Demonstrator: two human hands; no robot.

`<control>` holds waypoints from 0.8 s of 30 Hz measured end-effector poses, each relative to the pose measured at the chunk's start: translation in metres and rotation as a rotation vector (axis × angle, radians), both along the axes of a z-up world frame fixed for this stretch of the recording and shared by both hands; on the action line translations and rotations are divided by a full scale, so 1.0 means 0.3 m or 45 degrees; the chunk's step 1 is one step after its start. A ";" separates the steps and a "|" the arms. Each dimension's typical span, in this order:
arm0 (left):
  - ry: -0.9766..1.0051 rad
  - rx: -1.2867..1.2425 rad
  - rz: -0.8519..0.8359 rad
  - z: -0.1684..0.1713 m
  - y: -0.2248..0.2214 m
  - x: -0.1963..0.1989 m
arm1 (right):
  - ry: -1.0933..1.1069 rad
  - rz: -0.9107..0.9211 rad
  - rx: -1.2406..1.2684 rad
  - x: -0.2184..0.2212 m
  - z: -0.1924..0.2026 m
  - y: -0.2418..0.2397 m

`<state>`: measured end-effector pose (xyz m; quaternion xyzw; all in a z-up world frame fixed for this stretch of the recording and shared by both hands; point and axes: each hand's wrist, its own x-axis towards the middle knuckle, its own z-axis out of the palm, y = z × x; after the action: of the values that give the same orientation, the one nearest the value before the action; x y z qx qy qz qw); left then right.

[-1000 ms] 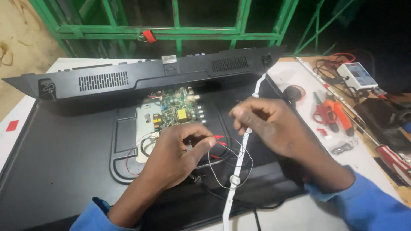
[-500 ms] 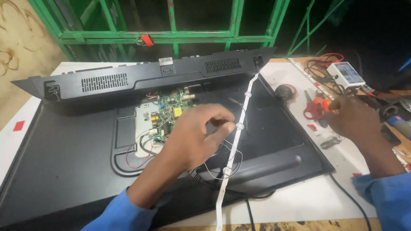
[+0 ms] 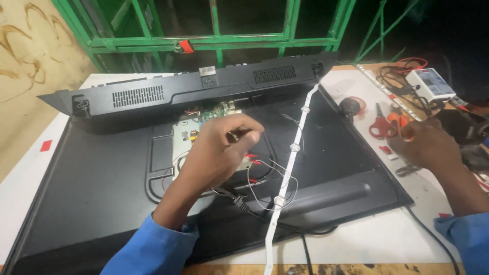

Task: Repairing a television by soldering and taping internal wiring.

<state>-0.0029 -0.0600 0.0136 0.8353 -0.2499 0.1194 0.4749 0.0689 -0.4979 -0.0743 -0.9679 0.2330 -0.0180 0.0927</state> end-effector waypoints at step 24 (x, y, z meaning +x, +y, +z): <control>0.255 -0.022 -0.095 -0.033 0.107 -0.010 | -0.825 1.221 0.169 -0.045 -0.012 0.136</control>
<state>-0.0059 -0.0280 0.0036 0.8291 -0.2309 0.0197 0.5089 0.0553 -0.4571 -0.0780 -0.9025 -0.2709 -0.2546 0.2175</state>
